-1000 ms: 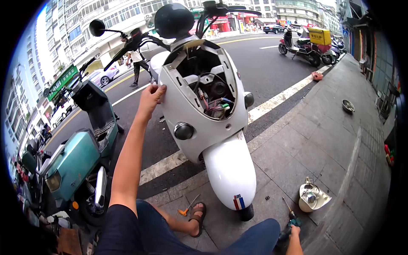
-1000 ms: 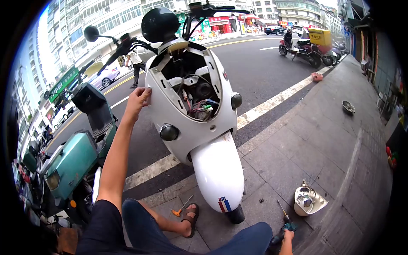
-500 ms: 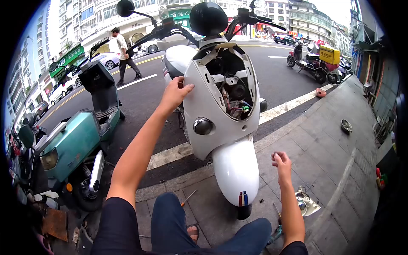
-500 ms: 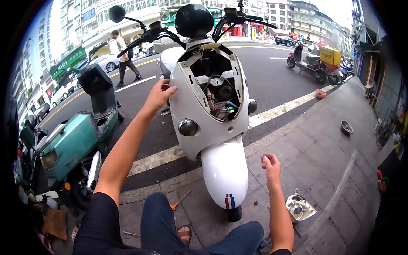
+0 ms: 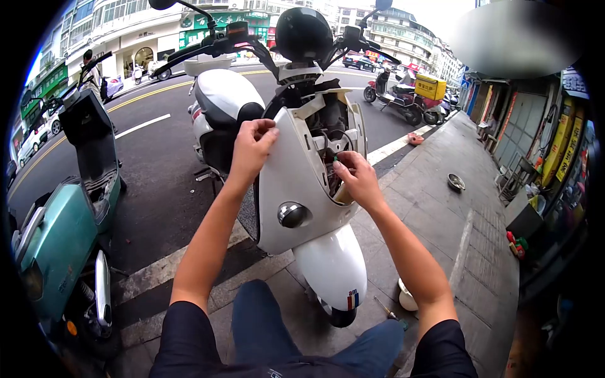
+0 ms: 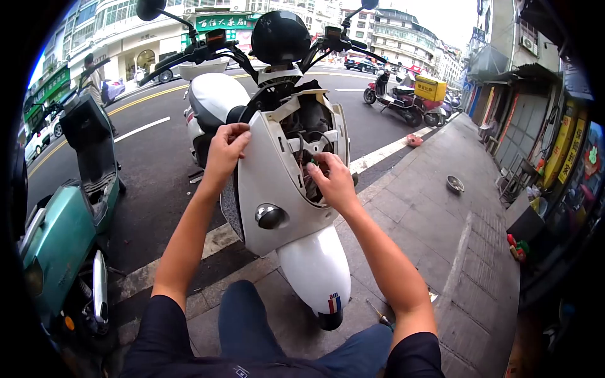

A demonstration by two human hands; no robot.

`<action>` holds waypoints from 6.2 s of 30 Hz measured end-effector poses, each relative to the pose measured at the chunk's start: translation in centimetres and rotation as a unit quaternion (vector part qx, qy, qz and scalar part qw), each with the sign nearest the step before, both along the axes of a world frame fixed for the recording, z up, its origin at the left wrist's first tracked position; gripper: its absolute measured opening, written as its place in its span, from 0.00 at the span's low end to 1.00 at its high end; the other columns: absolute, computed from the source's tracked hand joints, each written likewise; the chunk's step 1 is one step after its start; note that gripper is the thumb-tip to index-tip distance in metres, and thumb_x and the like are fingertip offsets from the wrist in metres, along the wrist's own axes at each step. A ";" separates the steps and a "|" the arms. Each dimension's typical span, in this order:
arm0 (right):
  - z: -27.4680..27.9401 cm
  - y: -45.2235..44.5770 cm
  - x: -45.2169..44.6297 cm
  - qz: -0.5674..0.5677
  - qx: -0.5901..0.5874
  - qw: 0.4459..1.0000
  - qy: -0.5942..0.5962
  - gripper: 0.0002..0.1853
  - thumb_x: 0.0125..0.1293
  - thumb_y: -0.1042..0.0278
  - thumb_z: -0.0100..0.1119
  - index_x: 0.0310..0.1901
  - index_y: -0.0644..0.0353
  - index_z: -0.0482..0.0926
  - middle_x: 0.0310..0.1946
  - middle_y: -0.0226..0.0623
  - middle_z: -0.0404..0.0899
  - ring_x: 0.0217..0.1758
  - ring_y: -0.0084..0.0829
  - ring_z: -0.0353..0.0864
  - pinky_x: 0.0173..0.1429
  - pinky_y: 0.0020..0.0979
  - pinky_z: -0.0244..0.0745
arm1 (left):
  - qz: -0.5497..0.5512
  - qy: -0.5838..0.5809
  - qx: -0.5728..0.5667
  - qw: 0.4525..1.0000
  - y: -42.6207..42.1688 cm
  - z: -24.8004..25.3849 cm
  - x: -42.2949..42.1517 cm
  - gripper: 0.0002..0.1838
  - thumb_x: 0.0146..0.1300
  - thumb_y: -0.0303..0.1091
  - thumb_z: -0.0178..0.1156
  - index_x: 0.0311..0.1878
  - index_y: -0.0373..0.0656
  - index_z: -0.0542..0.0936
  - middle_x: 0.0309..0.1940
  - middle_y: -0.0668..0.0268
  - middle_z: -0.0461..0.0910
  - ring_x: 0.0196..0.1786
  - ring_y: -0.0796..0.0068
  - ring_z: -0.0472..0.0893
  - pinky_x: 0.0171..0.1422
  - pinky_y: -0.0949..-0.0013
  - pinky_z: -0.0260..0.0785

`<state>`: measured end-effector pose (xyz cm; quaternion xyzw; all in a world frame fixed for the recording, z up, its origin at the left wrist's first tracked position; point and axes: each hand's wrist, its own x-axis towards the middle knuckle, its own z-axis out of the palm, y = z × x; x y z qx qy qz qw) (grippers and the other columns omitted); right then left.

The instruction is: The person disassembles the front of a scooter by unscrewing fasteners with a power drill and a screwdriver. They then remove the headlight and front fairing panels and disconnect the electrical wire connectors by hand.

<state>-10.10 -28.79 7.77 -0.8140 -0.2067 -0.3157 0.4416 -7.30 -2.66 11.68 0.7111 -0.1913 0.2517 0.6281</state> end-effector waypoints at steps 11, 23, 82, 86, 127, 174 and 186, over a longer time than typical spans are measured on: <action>0.6 1.6 -0.6 0.055 0.120 0.963 0.237 0.24 0.69 0.59 0.60 0.61 0.64 0.72 0.49 0.37 0.79 0.50 0.24 0.76 0.57 0.27 0.71 | -0.041 -0.167 0.009 0.985 1.5 -1.4 0.5 0.14 0.65 0.27 0.61 0.53 0.37 0.78 0.48 0.64 0.77 0.50 0.76 0.78 0.53 0.74 0.71; -1.7 -2.2 -1.7 -0.101 0.085 0.984 0.123 0.23 0.68 0.59 0.62 0.59 0.62 0.73 0.39 0.34 0.83 0.45 0.24 0.79 0.53 0.29 0.73 | -0.060 -0.167 0.086 0.980 1.3 -7.1 -2.1 0.38 0.59 0.35 0.66 0.70 0.33 0.63 0.66 0.47 0.66 0.67 0.54 0.70 0.67 0.57 0.67; -17.9 -15.8 -11.6 -0.167 0.351 0.864 0.319 0.16 0.72 0.63 0.52 0.54 0.64 0.76 0.45 0.37 0.82 0.43 0.29 0.82 0.48 0.28 0.77 | -0.552 -0.089 0.061 0.827 -4.2 -13.5 -12.1 0.17 0.60 0.31 0.67 0.52 0.37 0.79 0.50 0.59 0.82 0.50 0.59 0.82 0.52 0.61 0.75; -6.7 -13.5 -13.7 -0.204 0.135 0.959 0.144 0.11 0.73 0.63 0.53 0.47 0.62 0.76 0.40 0.34 0.79 0.40 0.24 0.79 0.44 0.27 0.73 | -0.548 -0.098 0.067 0.828 -4.3 -13.5 -11.9 0.18 0.59 0.31 0.67 0.52 0.37 0.79 0.50 0.59 0.81 0.50 0.59 0.82 0.51 0.61 0.75; 9.0 -1.2 -4.7 -0.109 -0.146 0.831 0.525 0.09 0.66 0.63 0.53 0.37 0.60 0.77 0.24 0.23 0.69 0.24 0.13 0.64 0.27 0.20 0.59 | -0.305 -0.032 -0.001 0.952 -12.3 -7.6 -2.3 0.14 0.60 0.27 0.65 0.49 0.37 0.79 0.36 0.61 0.82 0.39 0.73 0.82 0.47 0.70 0.75; 9.1 -0.7 -6.8 -0.088 -0.066 0.837 0.537 0.07 0.69 0.65 0.53 0.39 0.60 0.75 0.23 0.20 0.65 0.23 0.12 0.60 0.24 0.19 0.53 | -0.483 -0.067 0.002 0.873 -12.2 -8.4 0.7 0.14 0.57 0.27 0.67 0.47 0.38 0.80 0.27 0.70 0.73 0.31 0.79 0.70 0.40 0.72 0.67; 9.1 -1.5 -6.0 -0.050 -0.078 0.824 0.559 0.08 0.67 0.66 0.54 0.39 0.62 0.76 0.22 0.22 0.66 0.19 0.13 0.61 0.22 0.21 0.55 | -0.358 -0.098 0.037 0.928 -12.5 -7.7 -0.9 0.13 0.54 0.27 0.69 0.43 0.38 0.81 0.32 0.61 0.81 0.35 0.70 0.80 0.42 0.67 0.73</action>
